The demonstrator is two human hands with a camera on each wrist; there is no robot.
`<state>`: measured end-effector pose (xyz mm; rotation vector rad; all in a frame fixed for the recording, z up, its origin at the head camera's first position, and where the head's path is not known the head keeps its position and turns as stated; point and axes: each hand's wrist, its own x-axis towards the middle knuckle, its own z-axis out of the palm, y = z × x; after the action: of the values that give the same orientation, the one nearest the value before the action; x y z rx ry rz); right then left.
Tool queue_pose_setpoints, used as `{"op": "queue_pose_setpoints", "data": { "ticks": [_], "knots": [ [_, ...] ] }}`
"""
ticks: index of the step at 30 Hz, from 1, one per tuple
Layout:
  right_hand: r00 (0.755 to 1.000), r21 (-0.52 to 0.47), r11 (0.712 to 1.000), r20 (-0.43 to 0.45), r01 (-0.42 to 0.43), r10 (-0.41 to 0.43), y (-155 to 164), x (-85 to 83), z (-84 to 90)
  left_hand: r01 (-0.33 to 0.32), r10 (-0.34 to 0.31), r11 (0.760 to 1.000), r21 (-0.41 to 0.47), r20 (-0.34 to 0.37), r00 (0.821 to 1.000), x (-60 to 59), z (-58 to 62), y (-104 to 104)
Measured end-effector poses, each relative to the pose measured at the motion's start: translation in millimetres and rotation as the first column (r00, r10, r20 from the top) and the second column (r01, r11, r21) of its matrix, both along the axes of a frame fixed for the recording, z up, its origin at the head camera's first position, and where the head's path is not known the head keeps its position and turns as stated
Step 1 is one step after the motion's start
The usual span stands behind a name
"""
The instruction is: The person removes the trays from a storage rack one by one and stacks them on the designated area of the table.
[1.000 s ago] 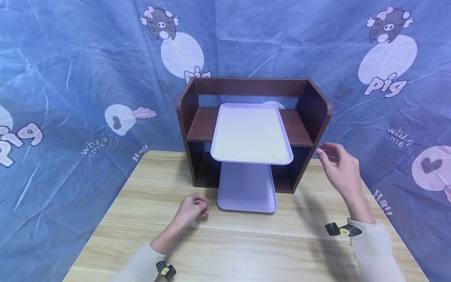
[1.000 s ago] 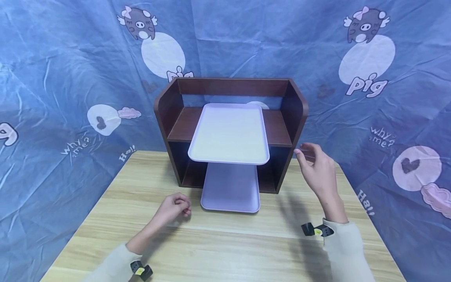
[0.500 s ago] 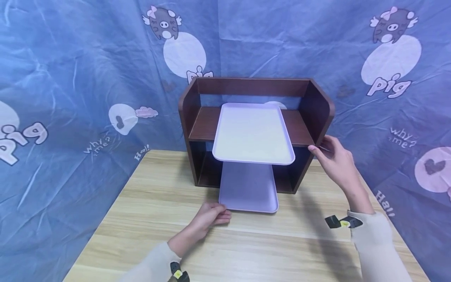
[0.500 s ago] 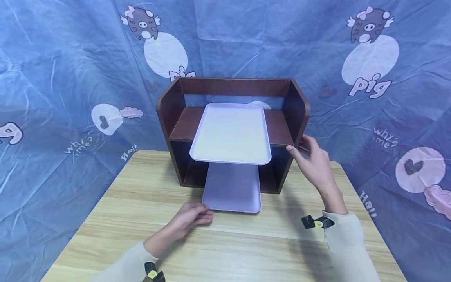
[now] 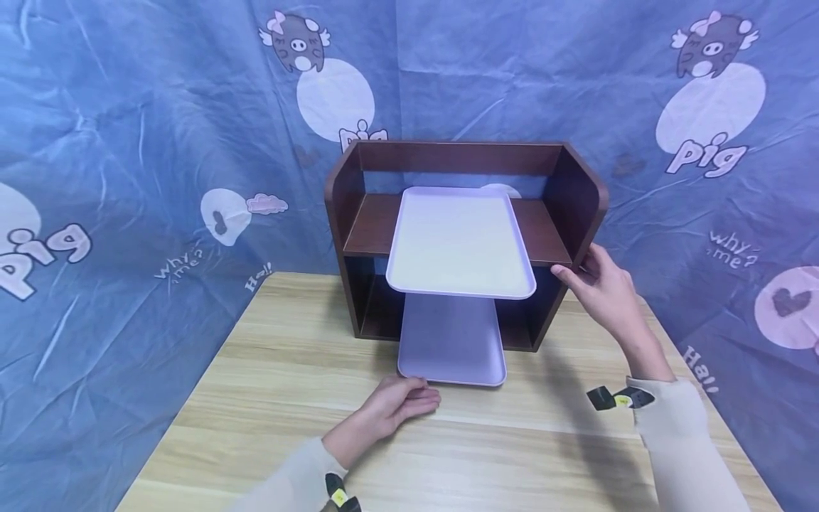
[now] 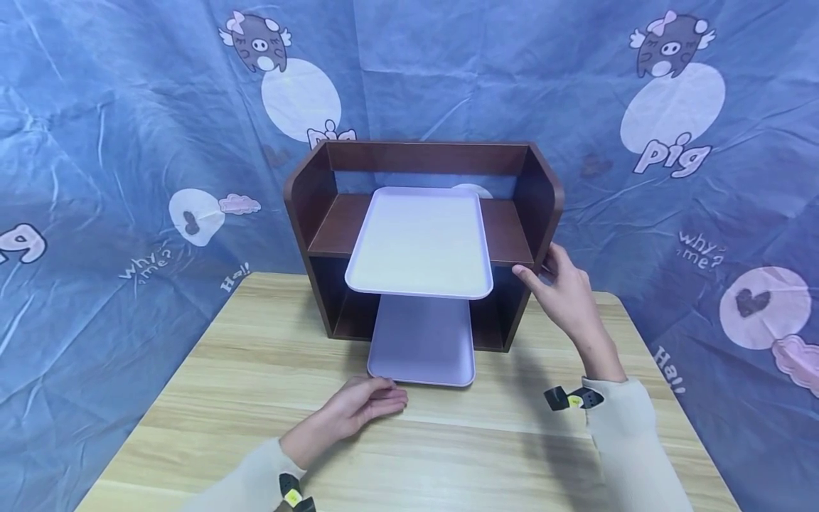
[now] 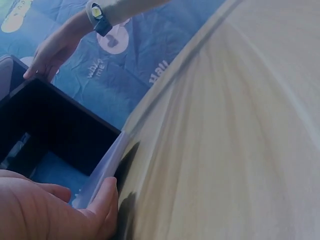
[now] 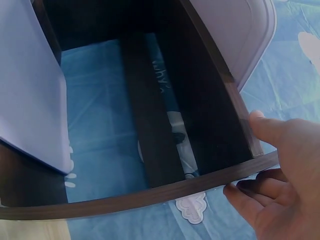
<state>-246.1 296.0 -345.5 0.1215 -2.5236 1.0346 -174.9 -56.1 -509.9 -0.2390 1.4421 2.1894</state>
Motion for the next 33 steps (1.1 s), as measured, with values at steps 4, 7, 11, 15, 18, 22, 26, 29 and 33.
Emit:
{"op": "queue_pose_setpoints", "data": {
  "ticks": [4, 7, 11, 15, 18, 22, 26, 29, 33],
  "knots": [
    [0.999, 0.009, 1.000, -0.041, 0.021, -0.021, -2, -3.1, -3.8, -0.020, 0.019, 0.998, 0.054, 0.014, 1.000, -0.3, -5.3, 6],
    [0.997, 0.020, 0.999, -0.066, 0.038, -0.036, -3, -4.2, -4.0, -0.046, 0.045, 0.992, 0.120, 0.014, 0.999, -0.7, -9.5, 12],
    [0.996, 0.034, 0.998, -0.083, 0.049, -0.046, -4, -4.9, -3.3, -0.097, 0.096, 0.978, 0.186, 0.013, 0.995, -0.7, -13.6, 20],
    [0.995, 0.046, 0.997, -0.084, 0.064, -0.060, -5, -4.6, -3.7, -0.145, 0.145, 0.967, 0.211, 0.015, 0.989, 0.7, -15.7, 26],
    [0.994, 0.046, 0.996, -0.080, 0.078, -0.074, -6, -4.4, -4.6, -0.174, 0.176, 0.961, 0.215, 0.012, 0.984, 2.0, -15.4, 29],
    [0.990, 0.042, 0.994, -0.099, 0.101, -0.096, -8, -5.5, -6.1, -0.226, 0.233, 0.949, 0.219, -0.007, 0.972, 2.6, -11.6, 33],
    [0.985, 0.039, 0.993, -0.132, 0.113, -0.107, -9, -6.5, -6.6, -0.266, 0.277, 0.937, 0.225, -0.022, 0.961, 2.0, -7.6, 36],
    [0.984, 0.039, 0.992, -0.144, 0.116, -0.109, -9, -6.3, -6.9, -0.287, 0.300, 0.926, 0.244, -0.019, 0.954, 2.0, -6.3, 38],
    [0.983, 0.023, 0.994, -0.151, 0.111, -0.106, -9, -5.4, -7.0, -0.322, 0.335, 0.905, 0.278, -0.001, 0.942, 1.8, -6.3, 39]
  ]
}}
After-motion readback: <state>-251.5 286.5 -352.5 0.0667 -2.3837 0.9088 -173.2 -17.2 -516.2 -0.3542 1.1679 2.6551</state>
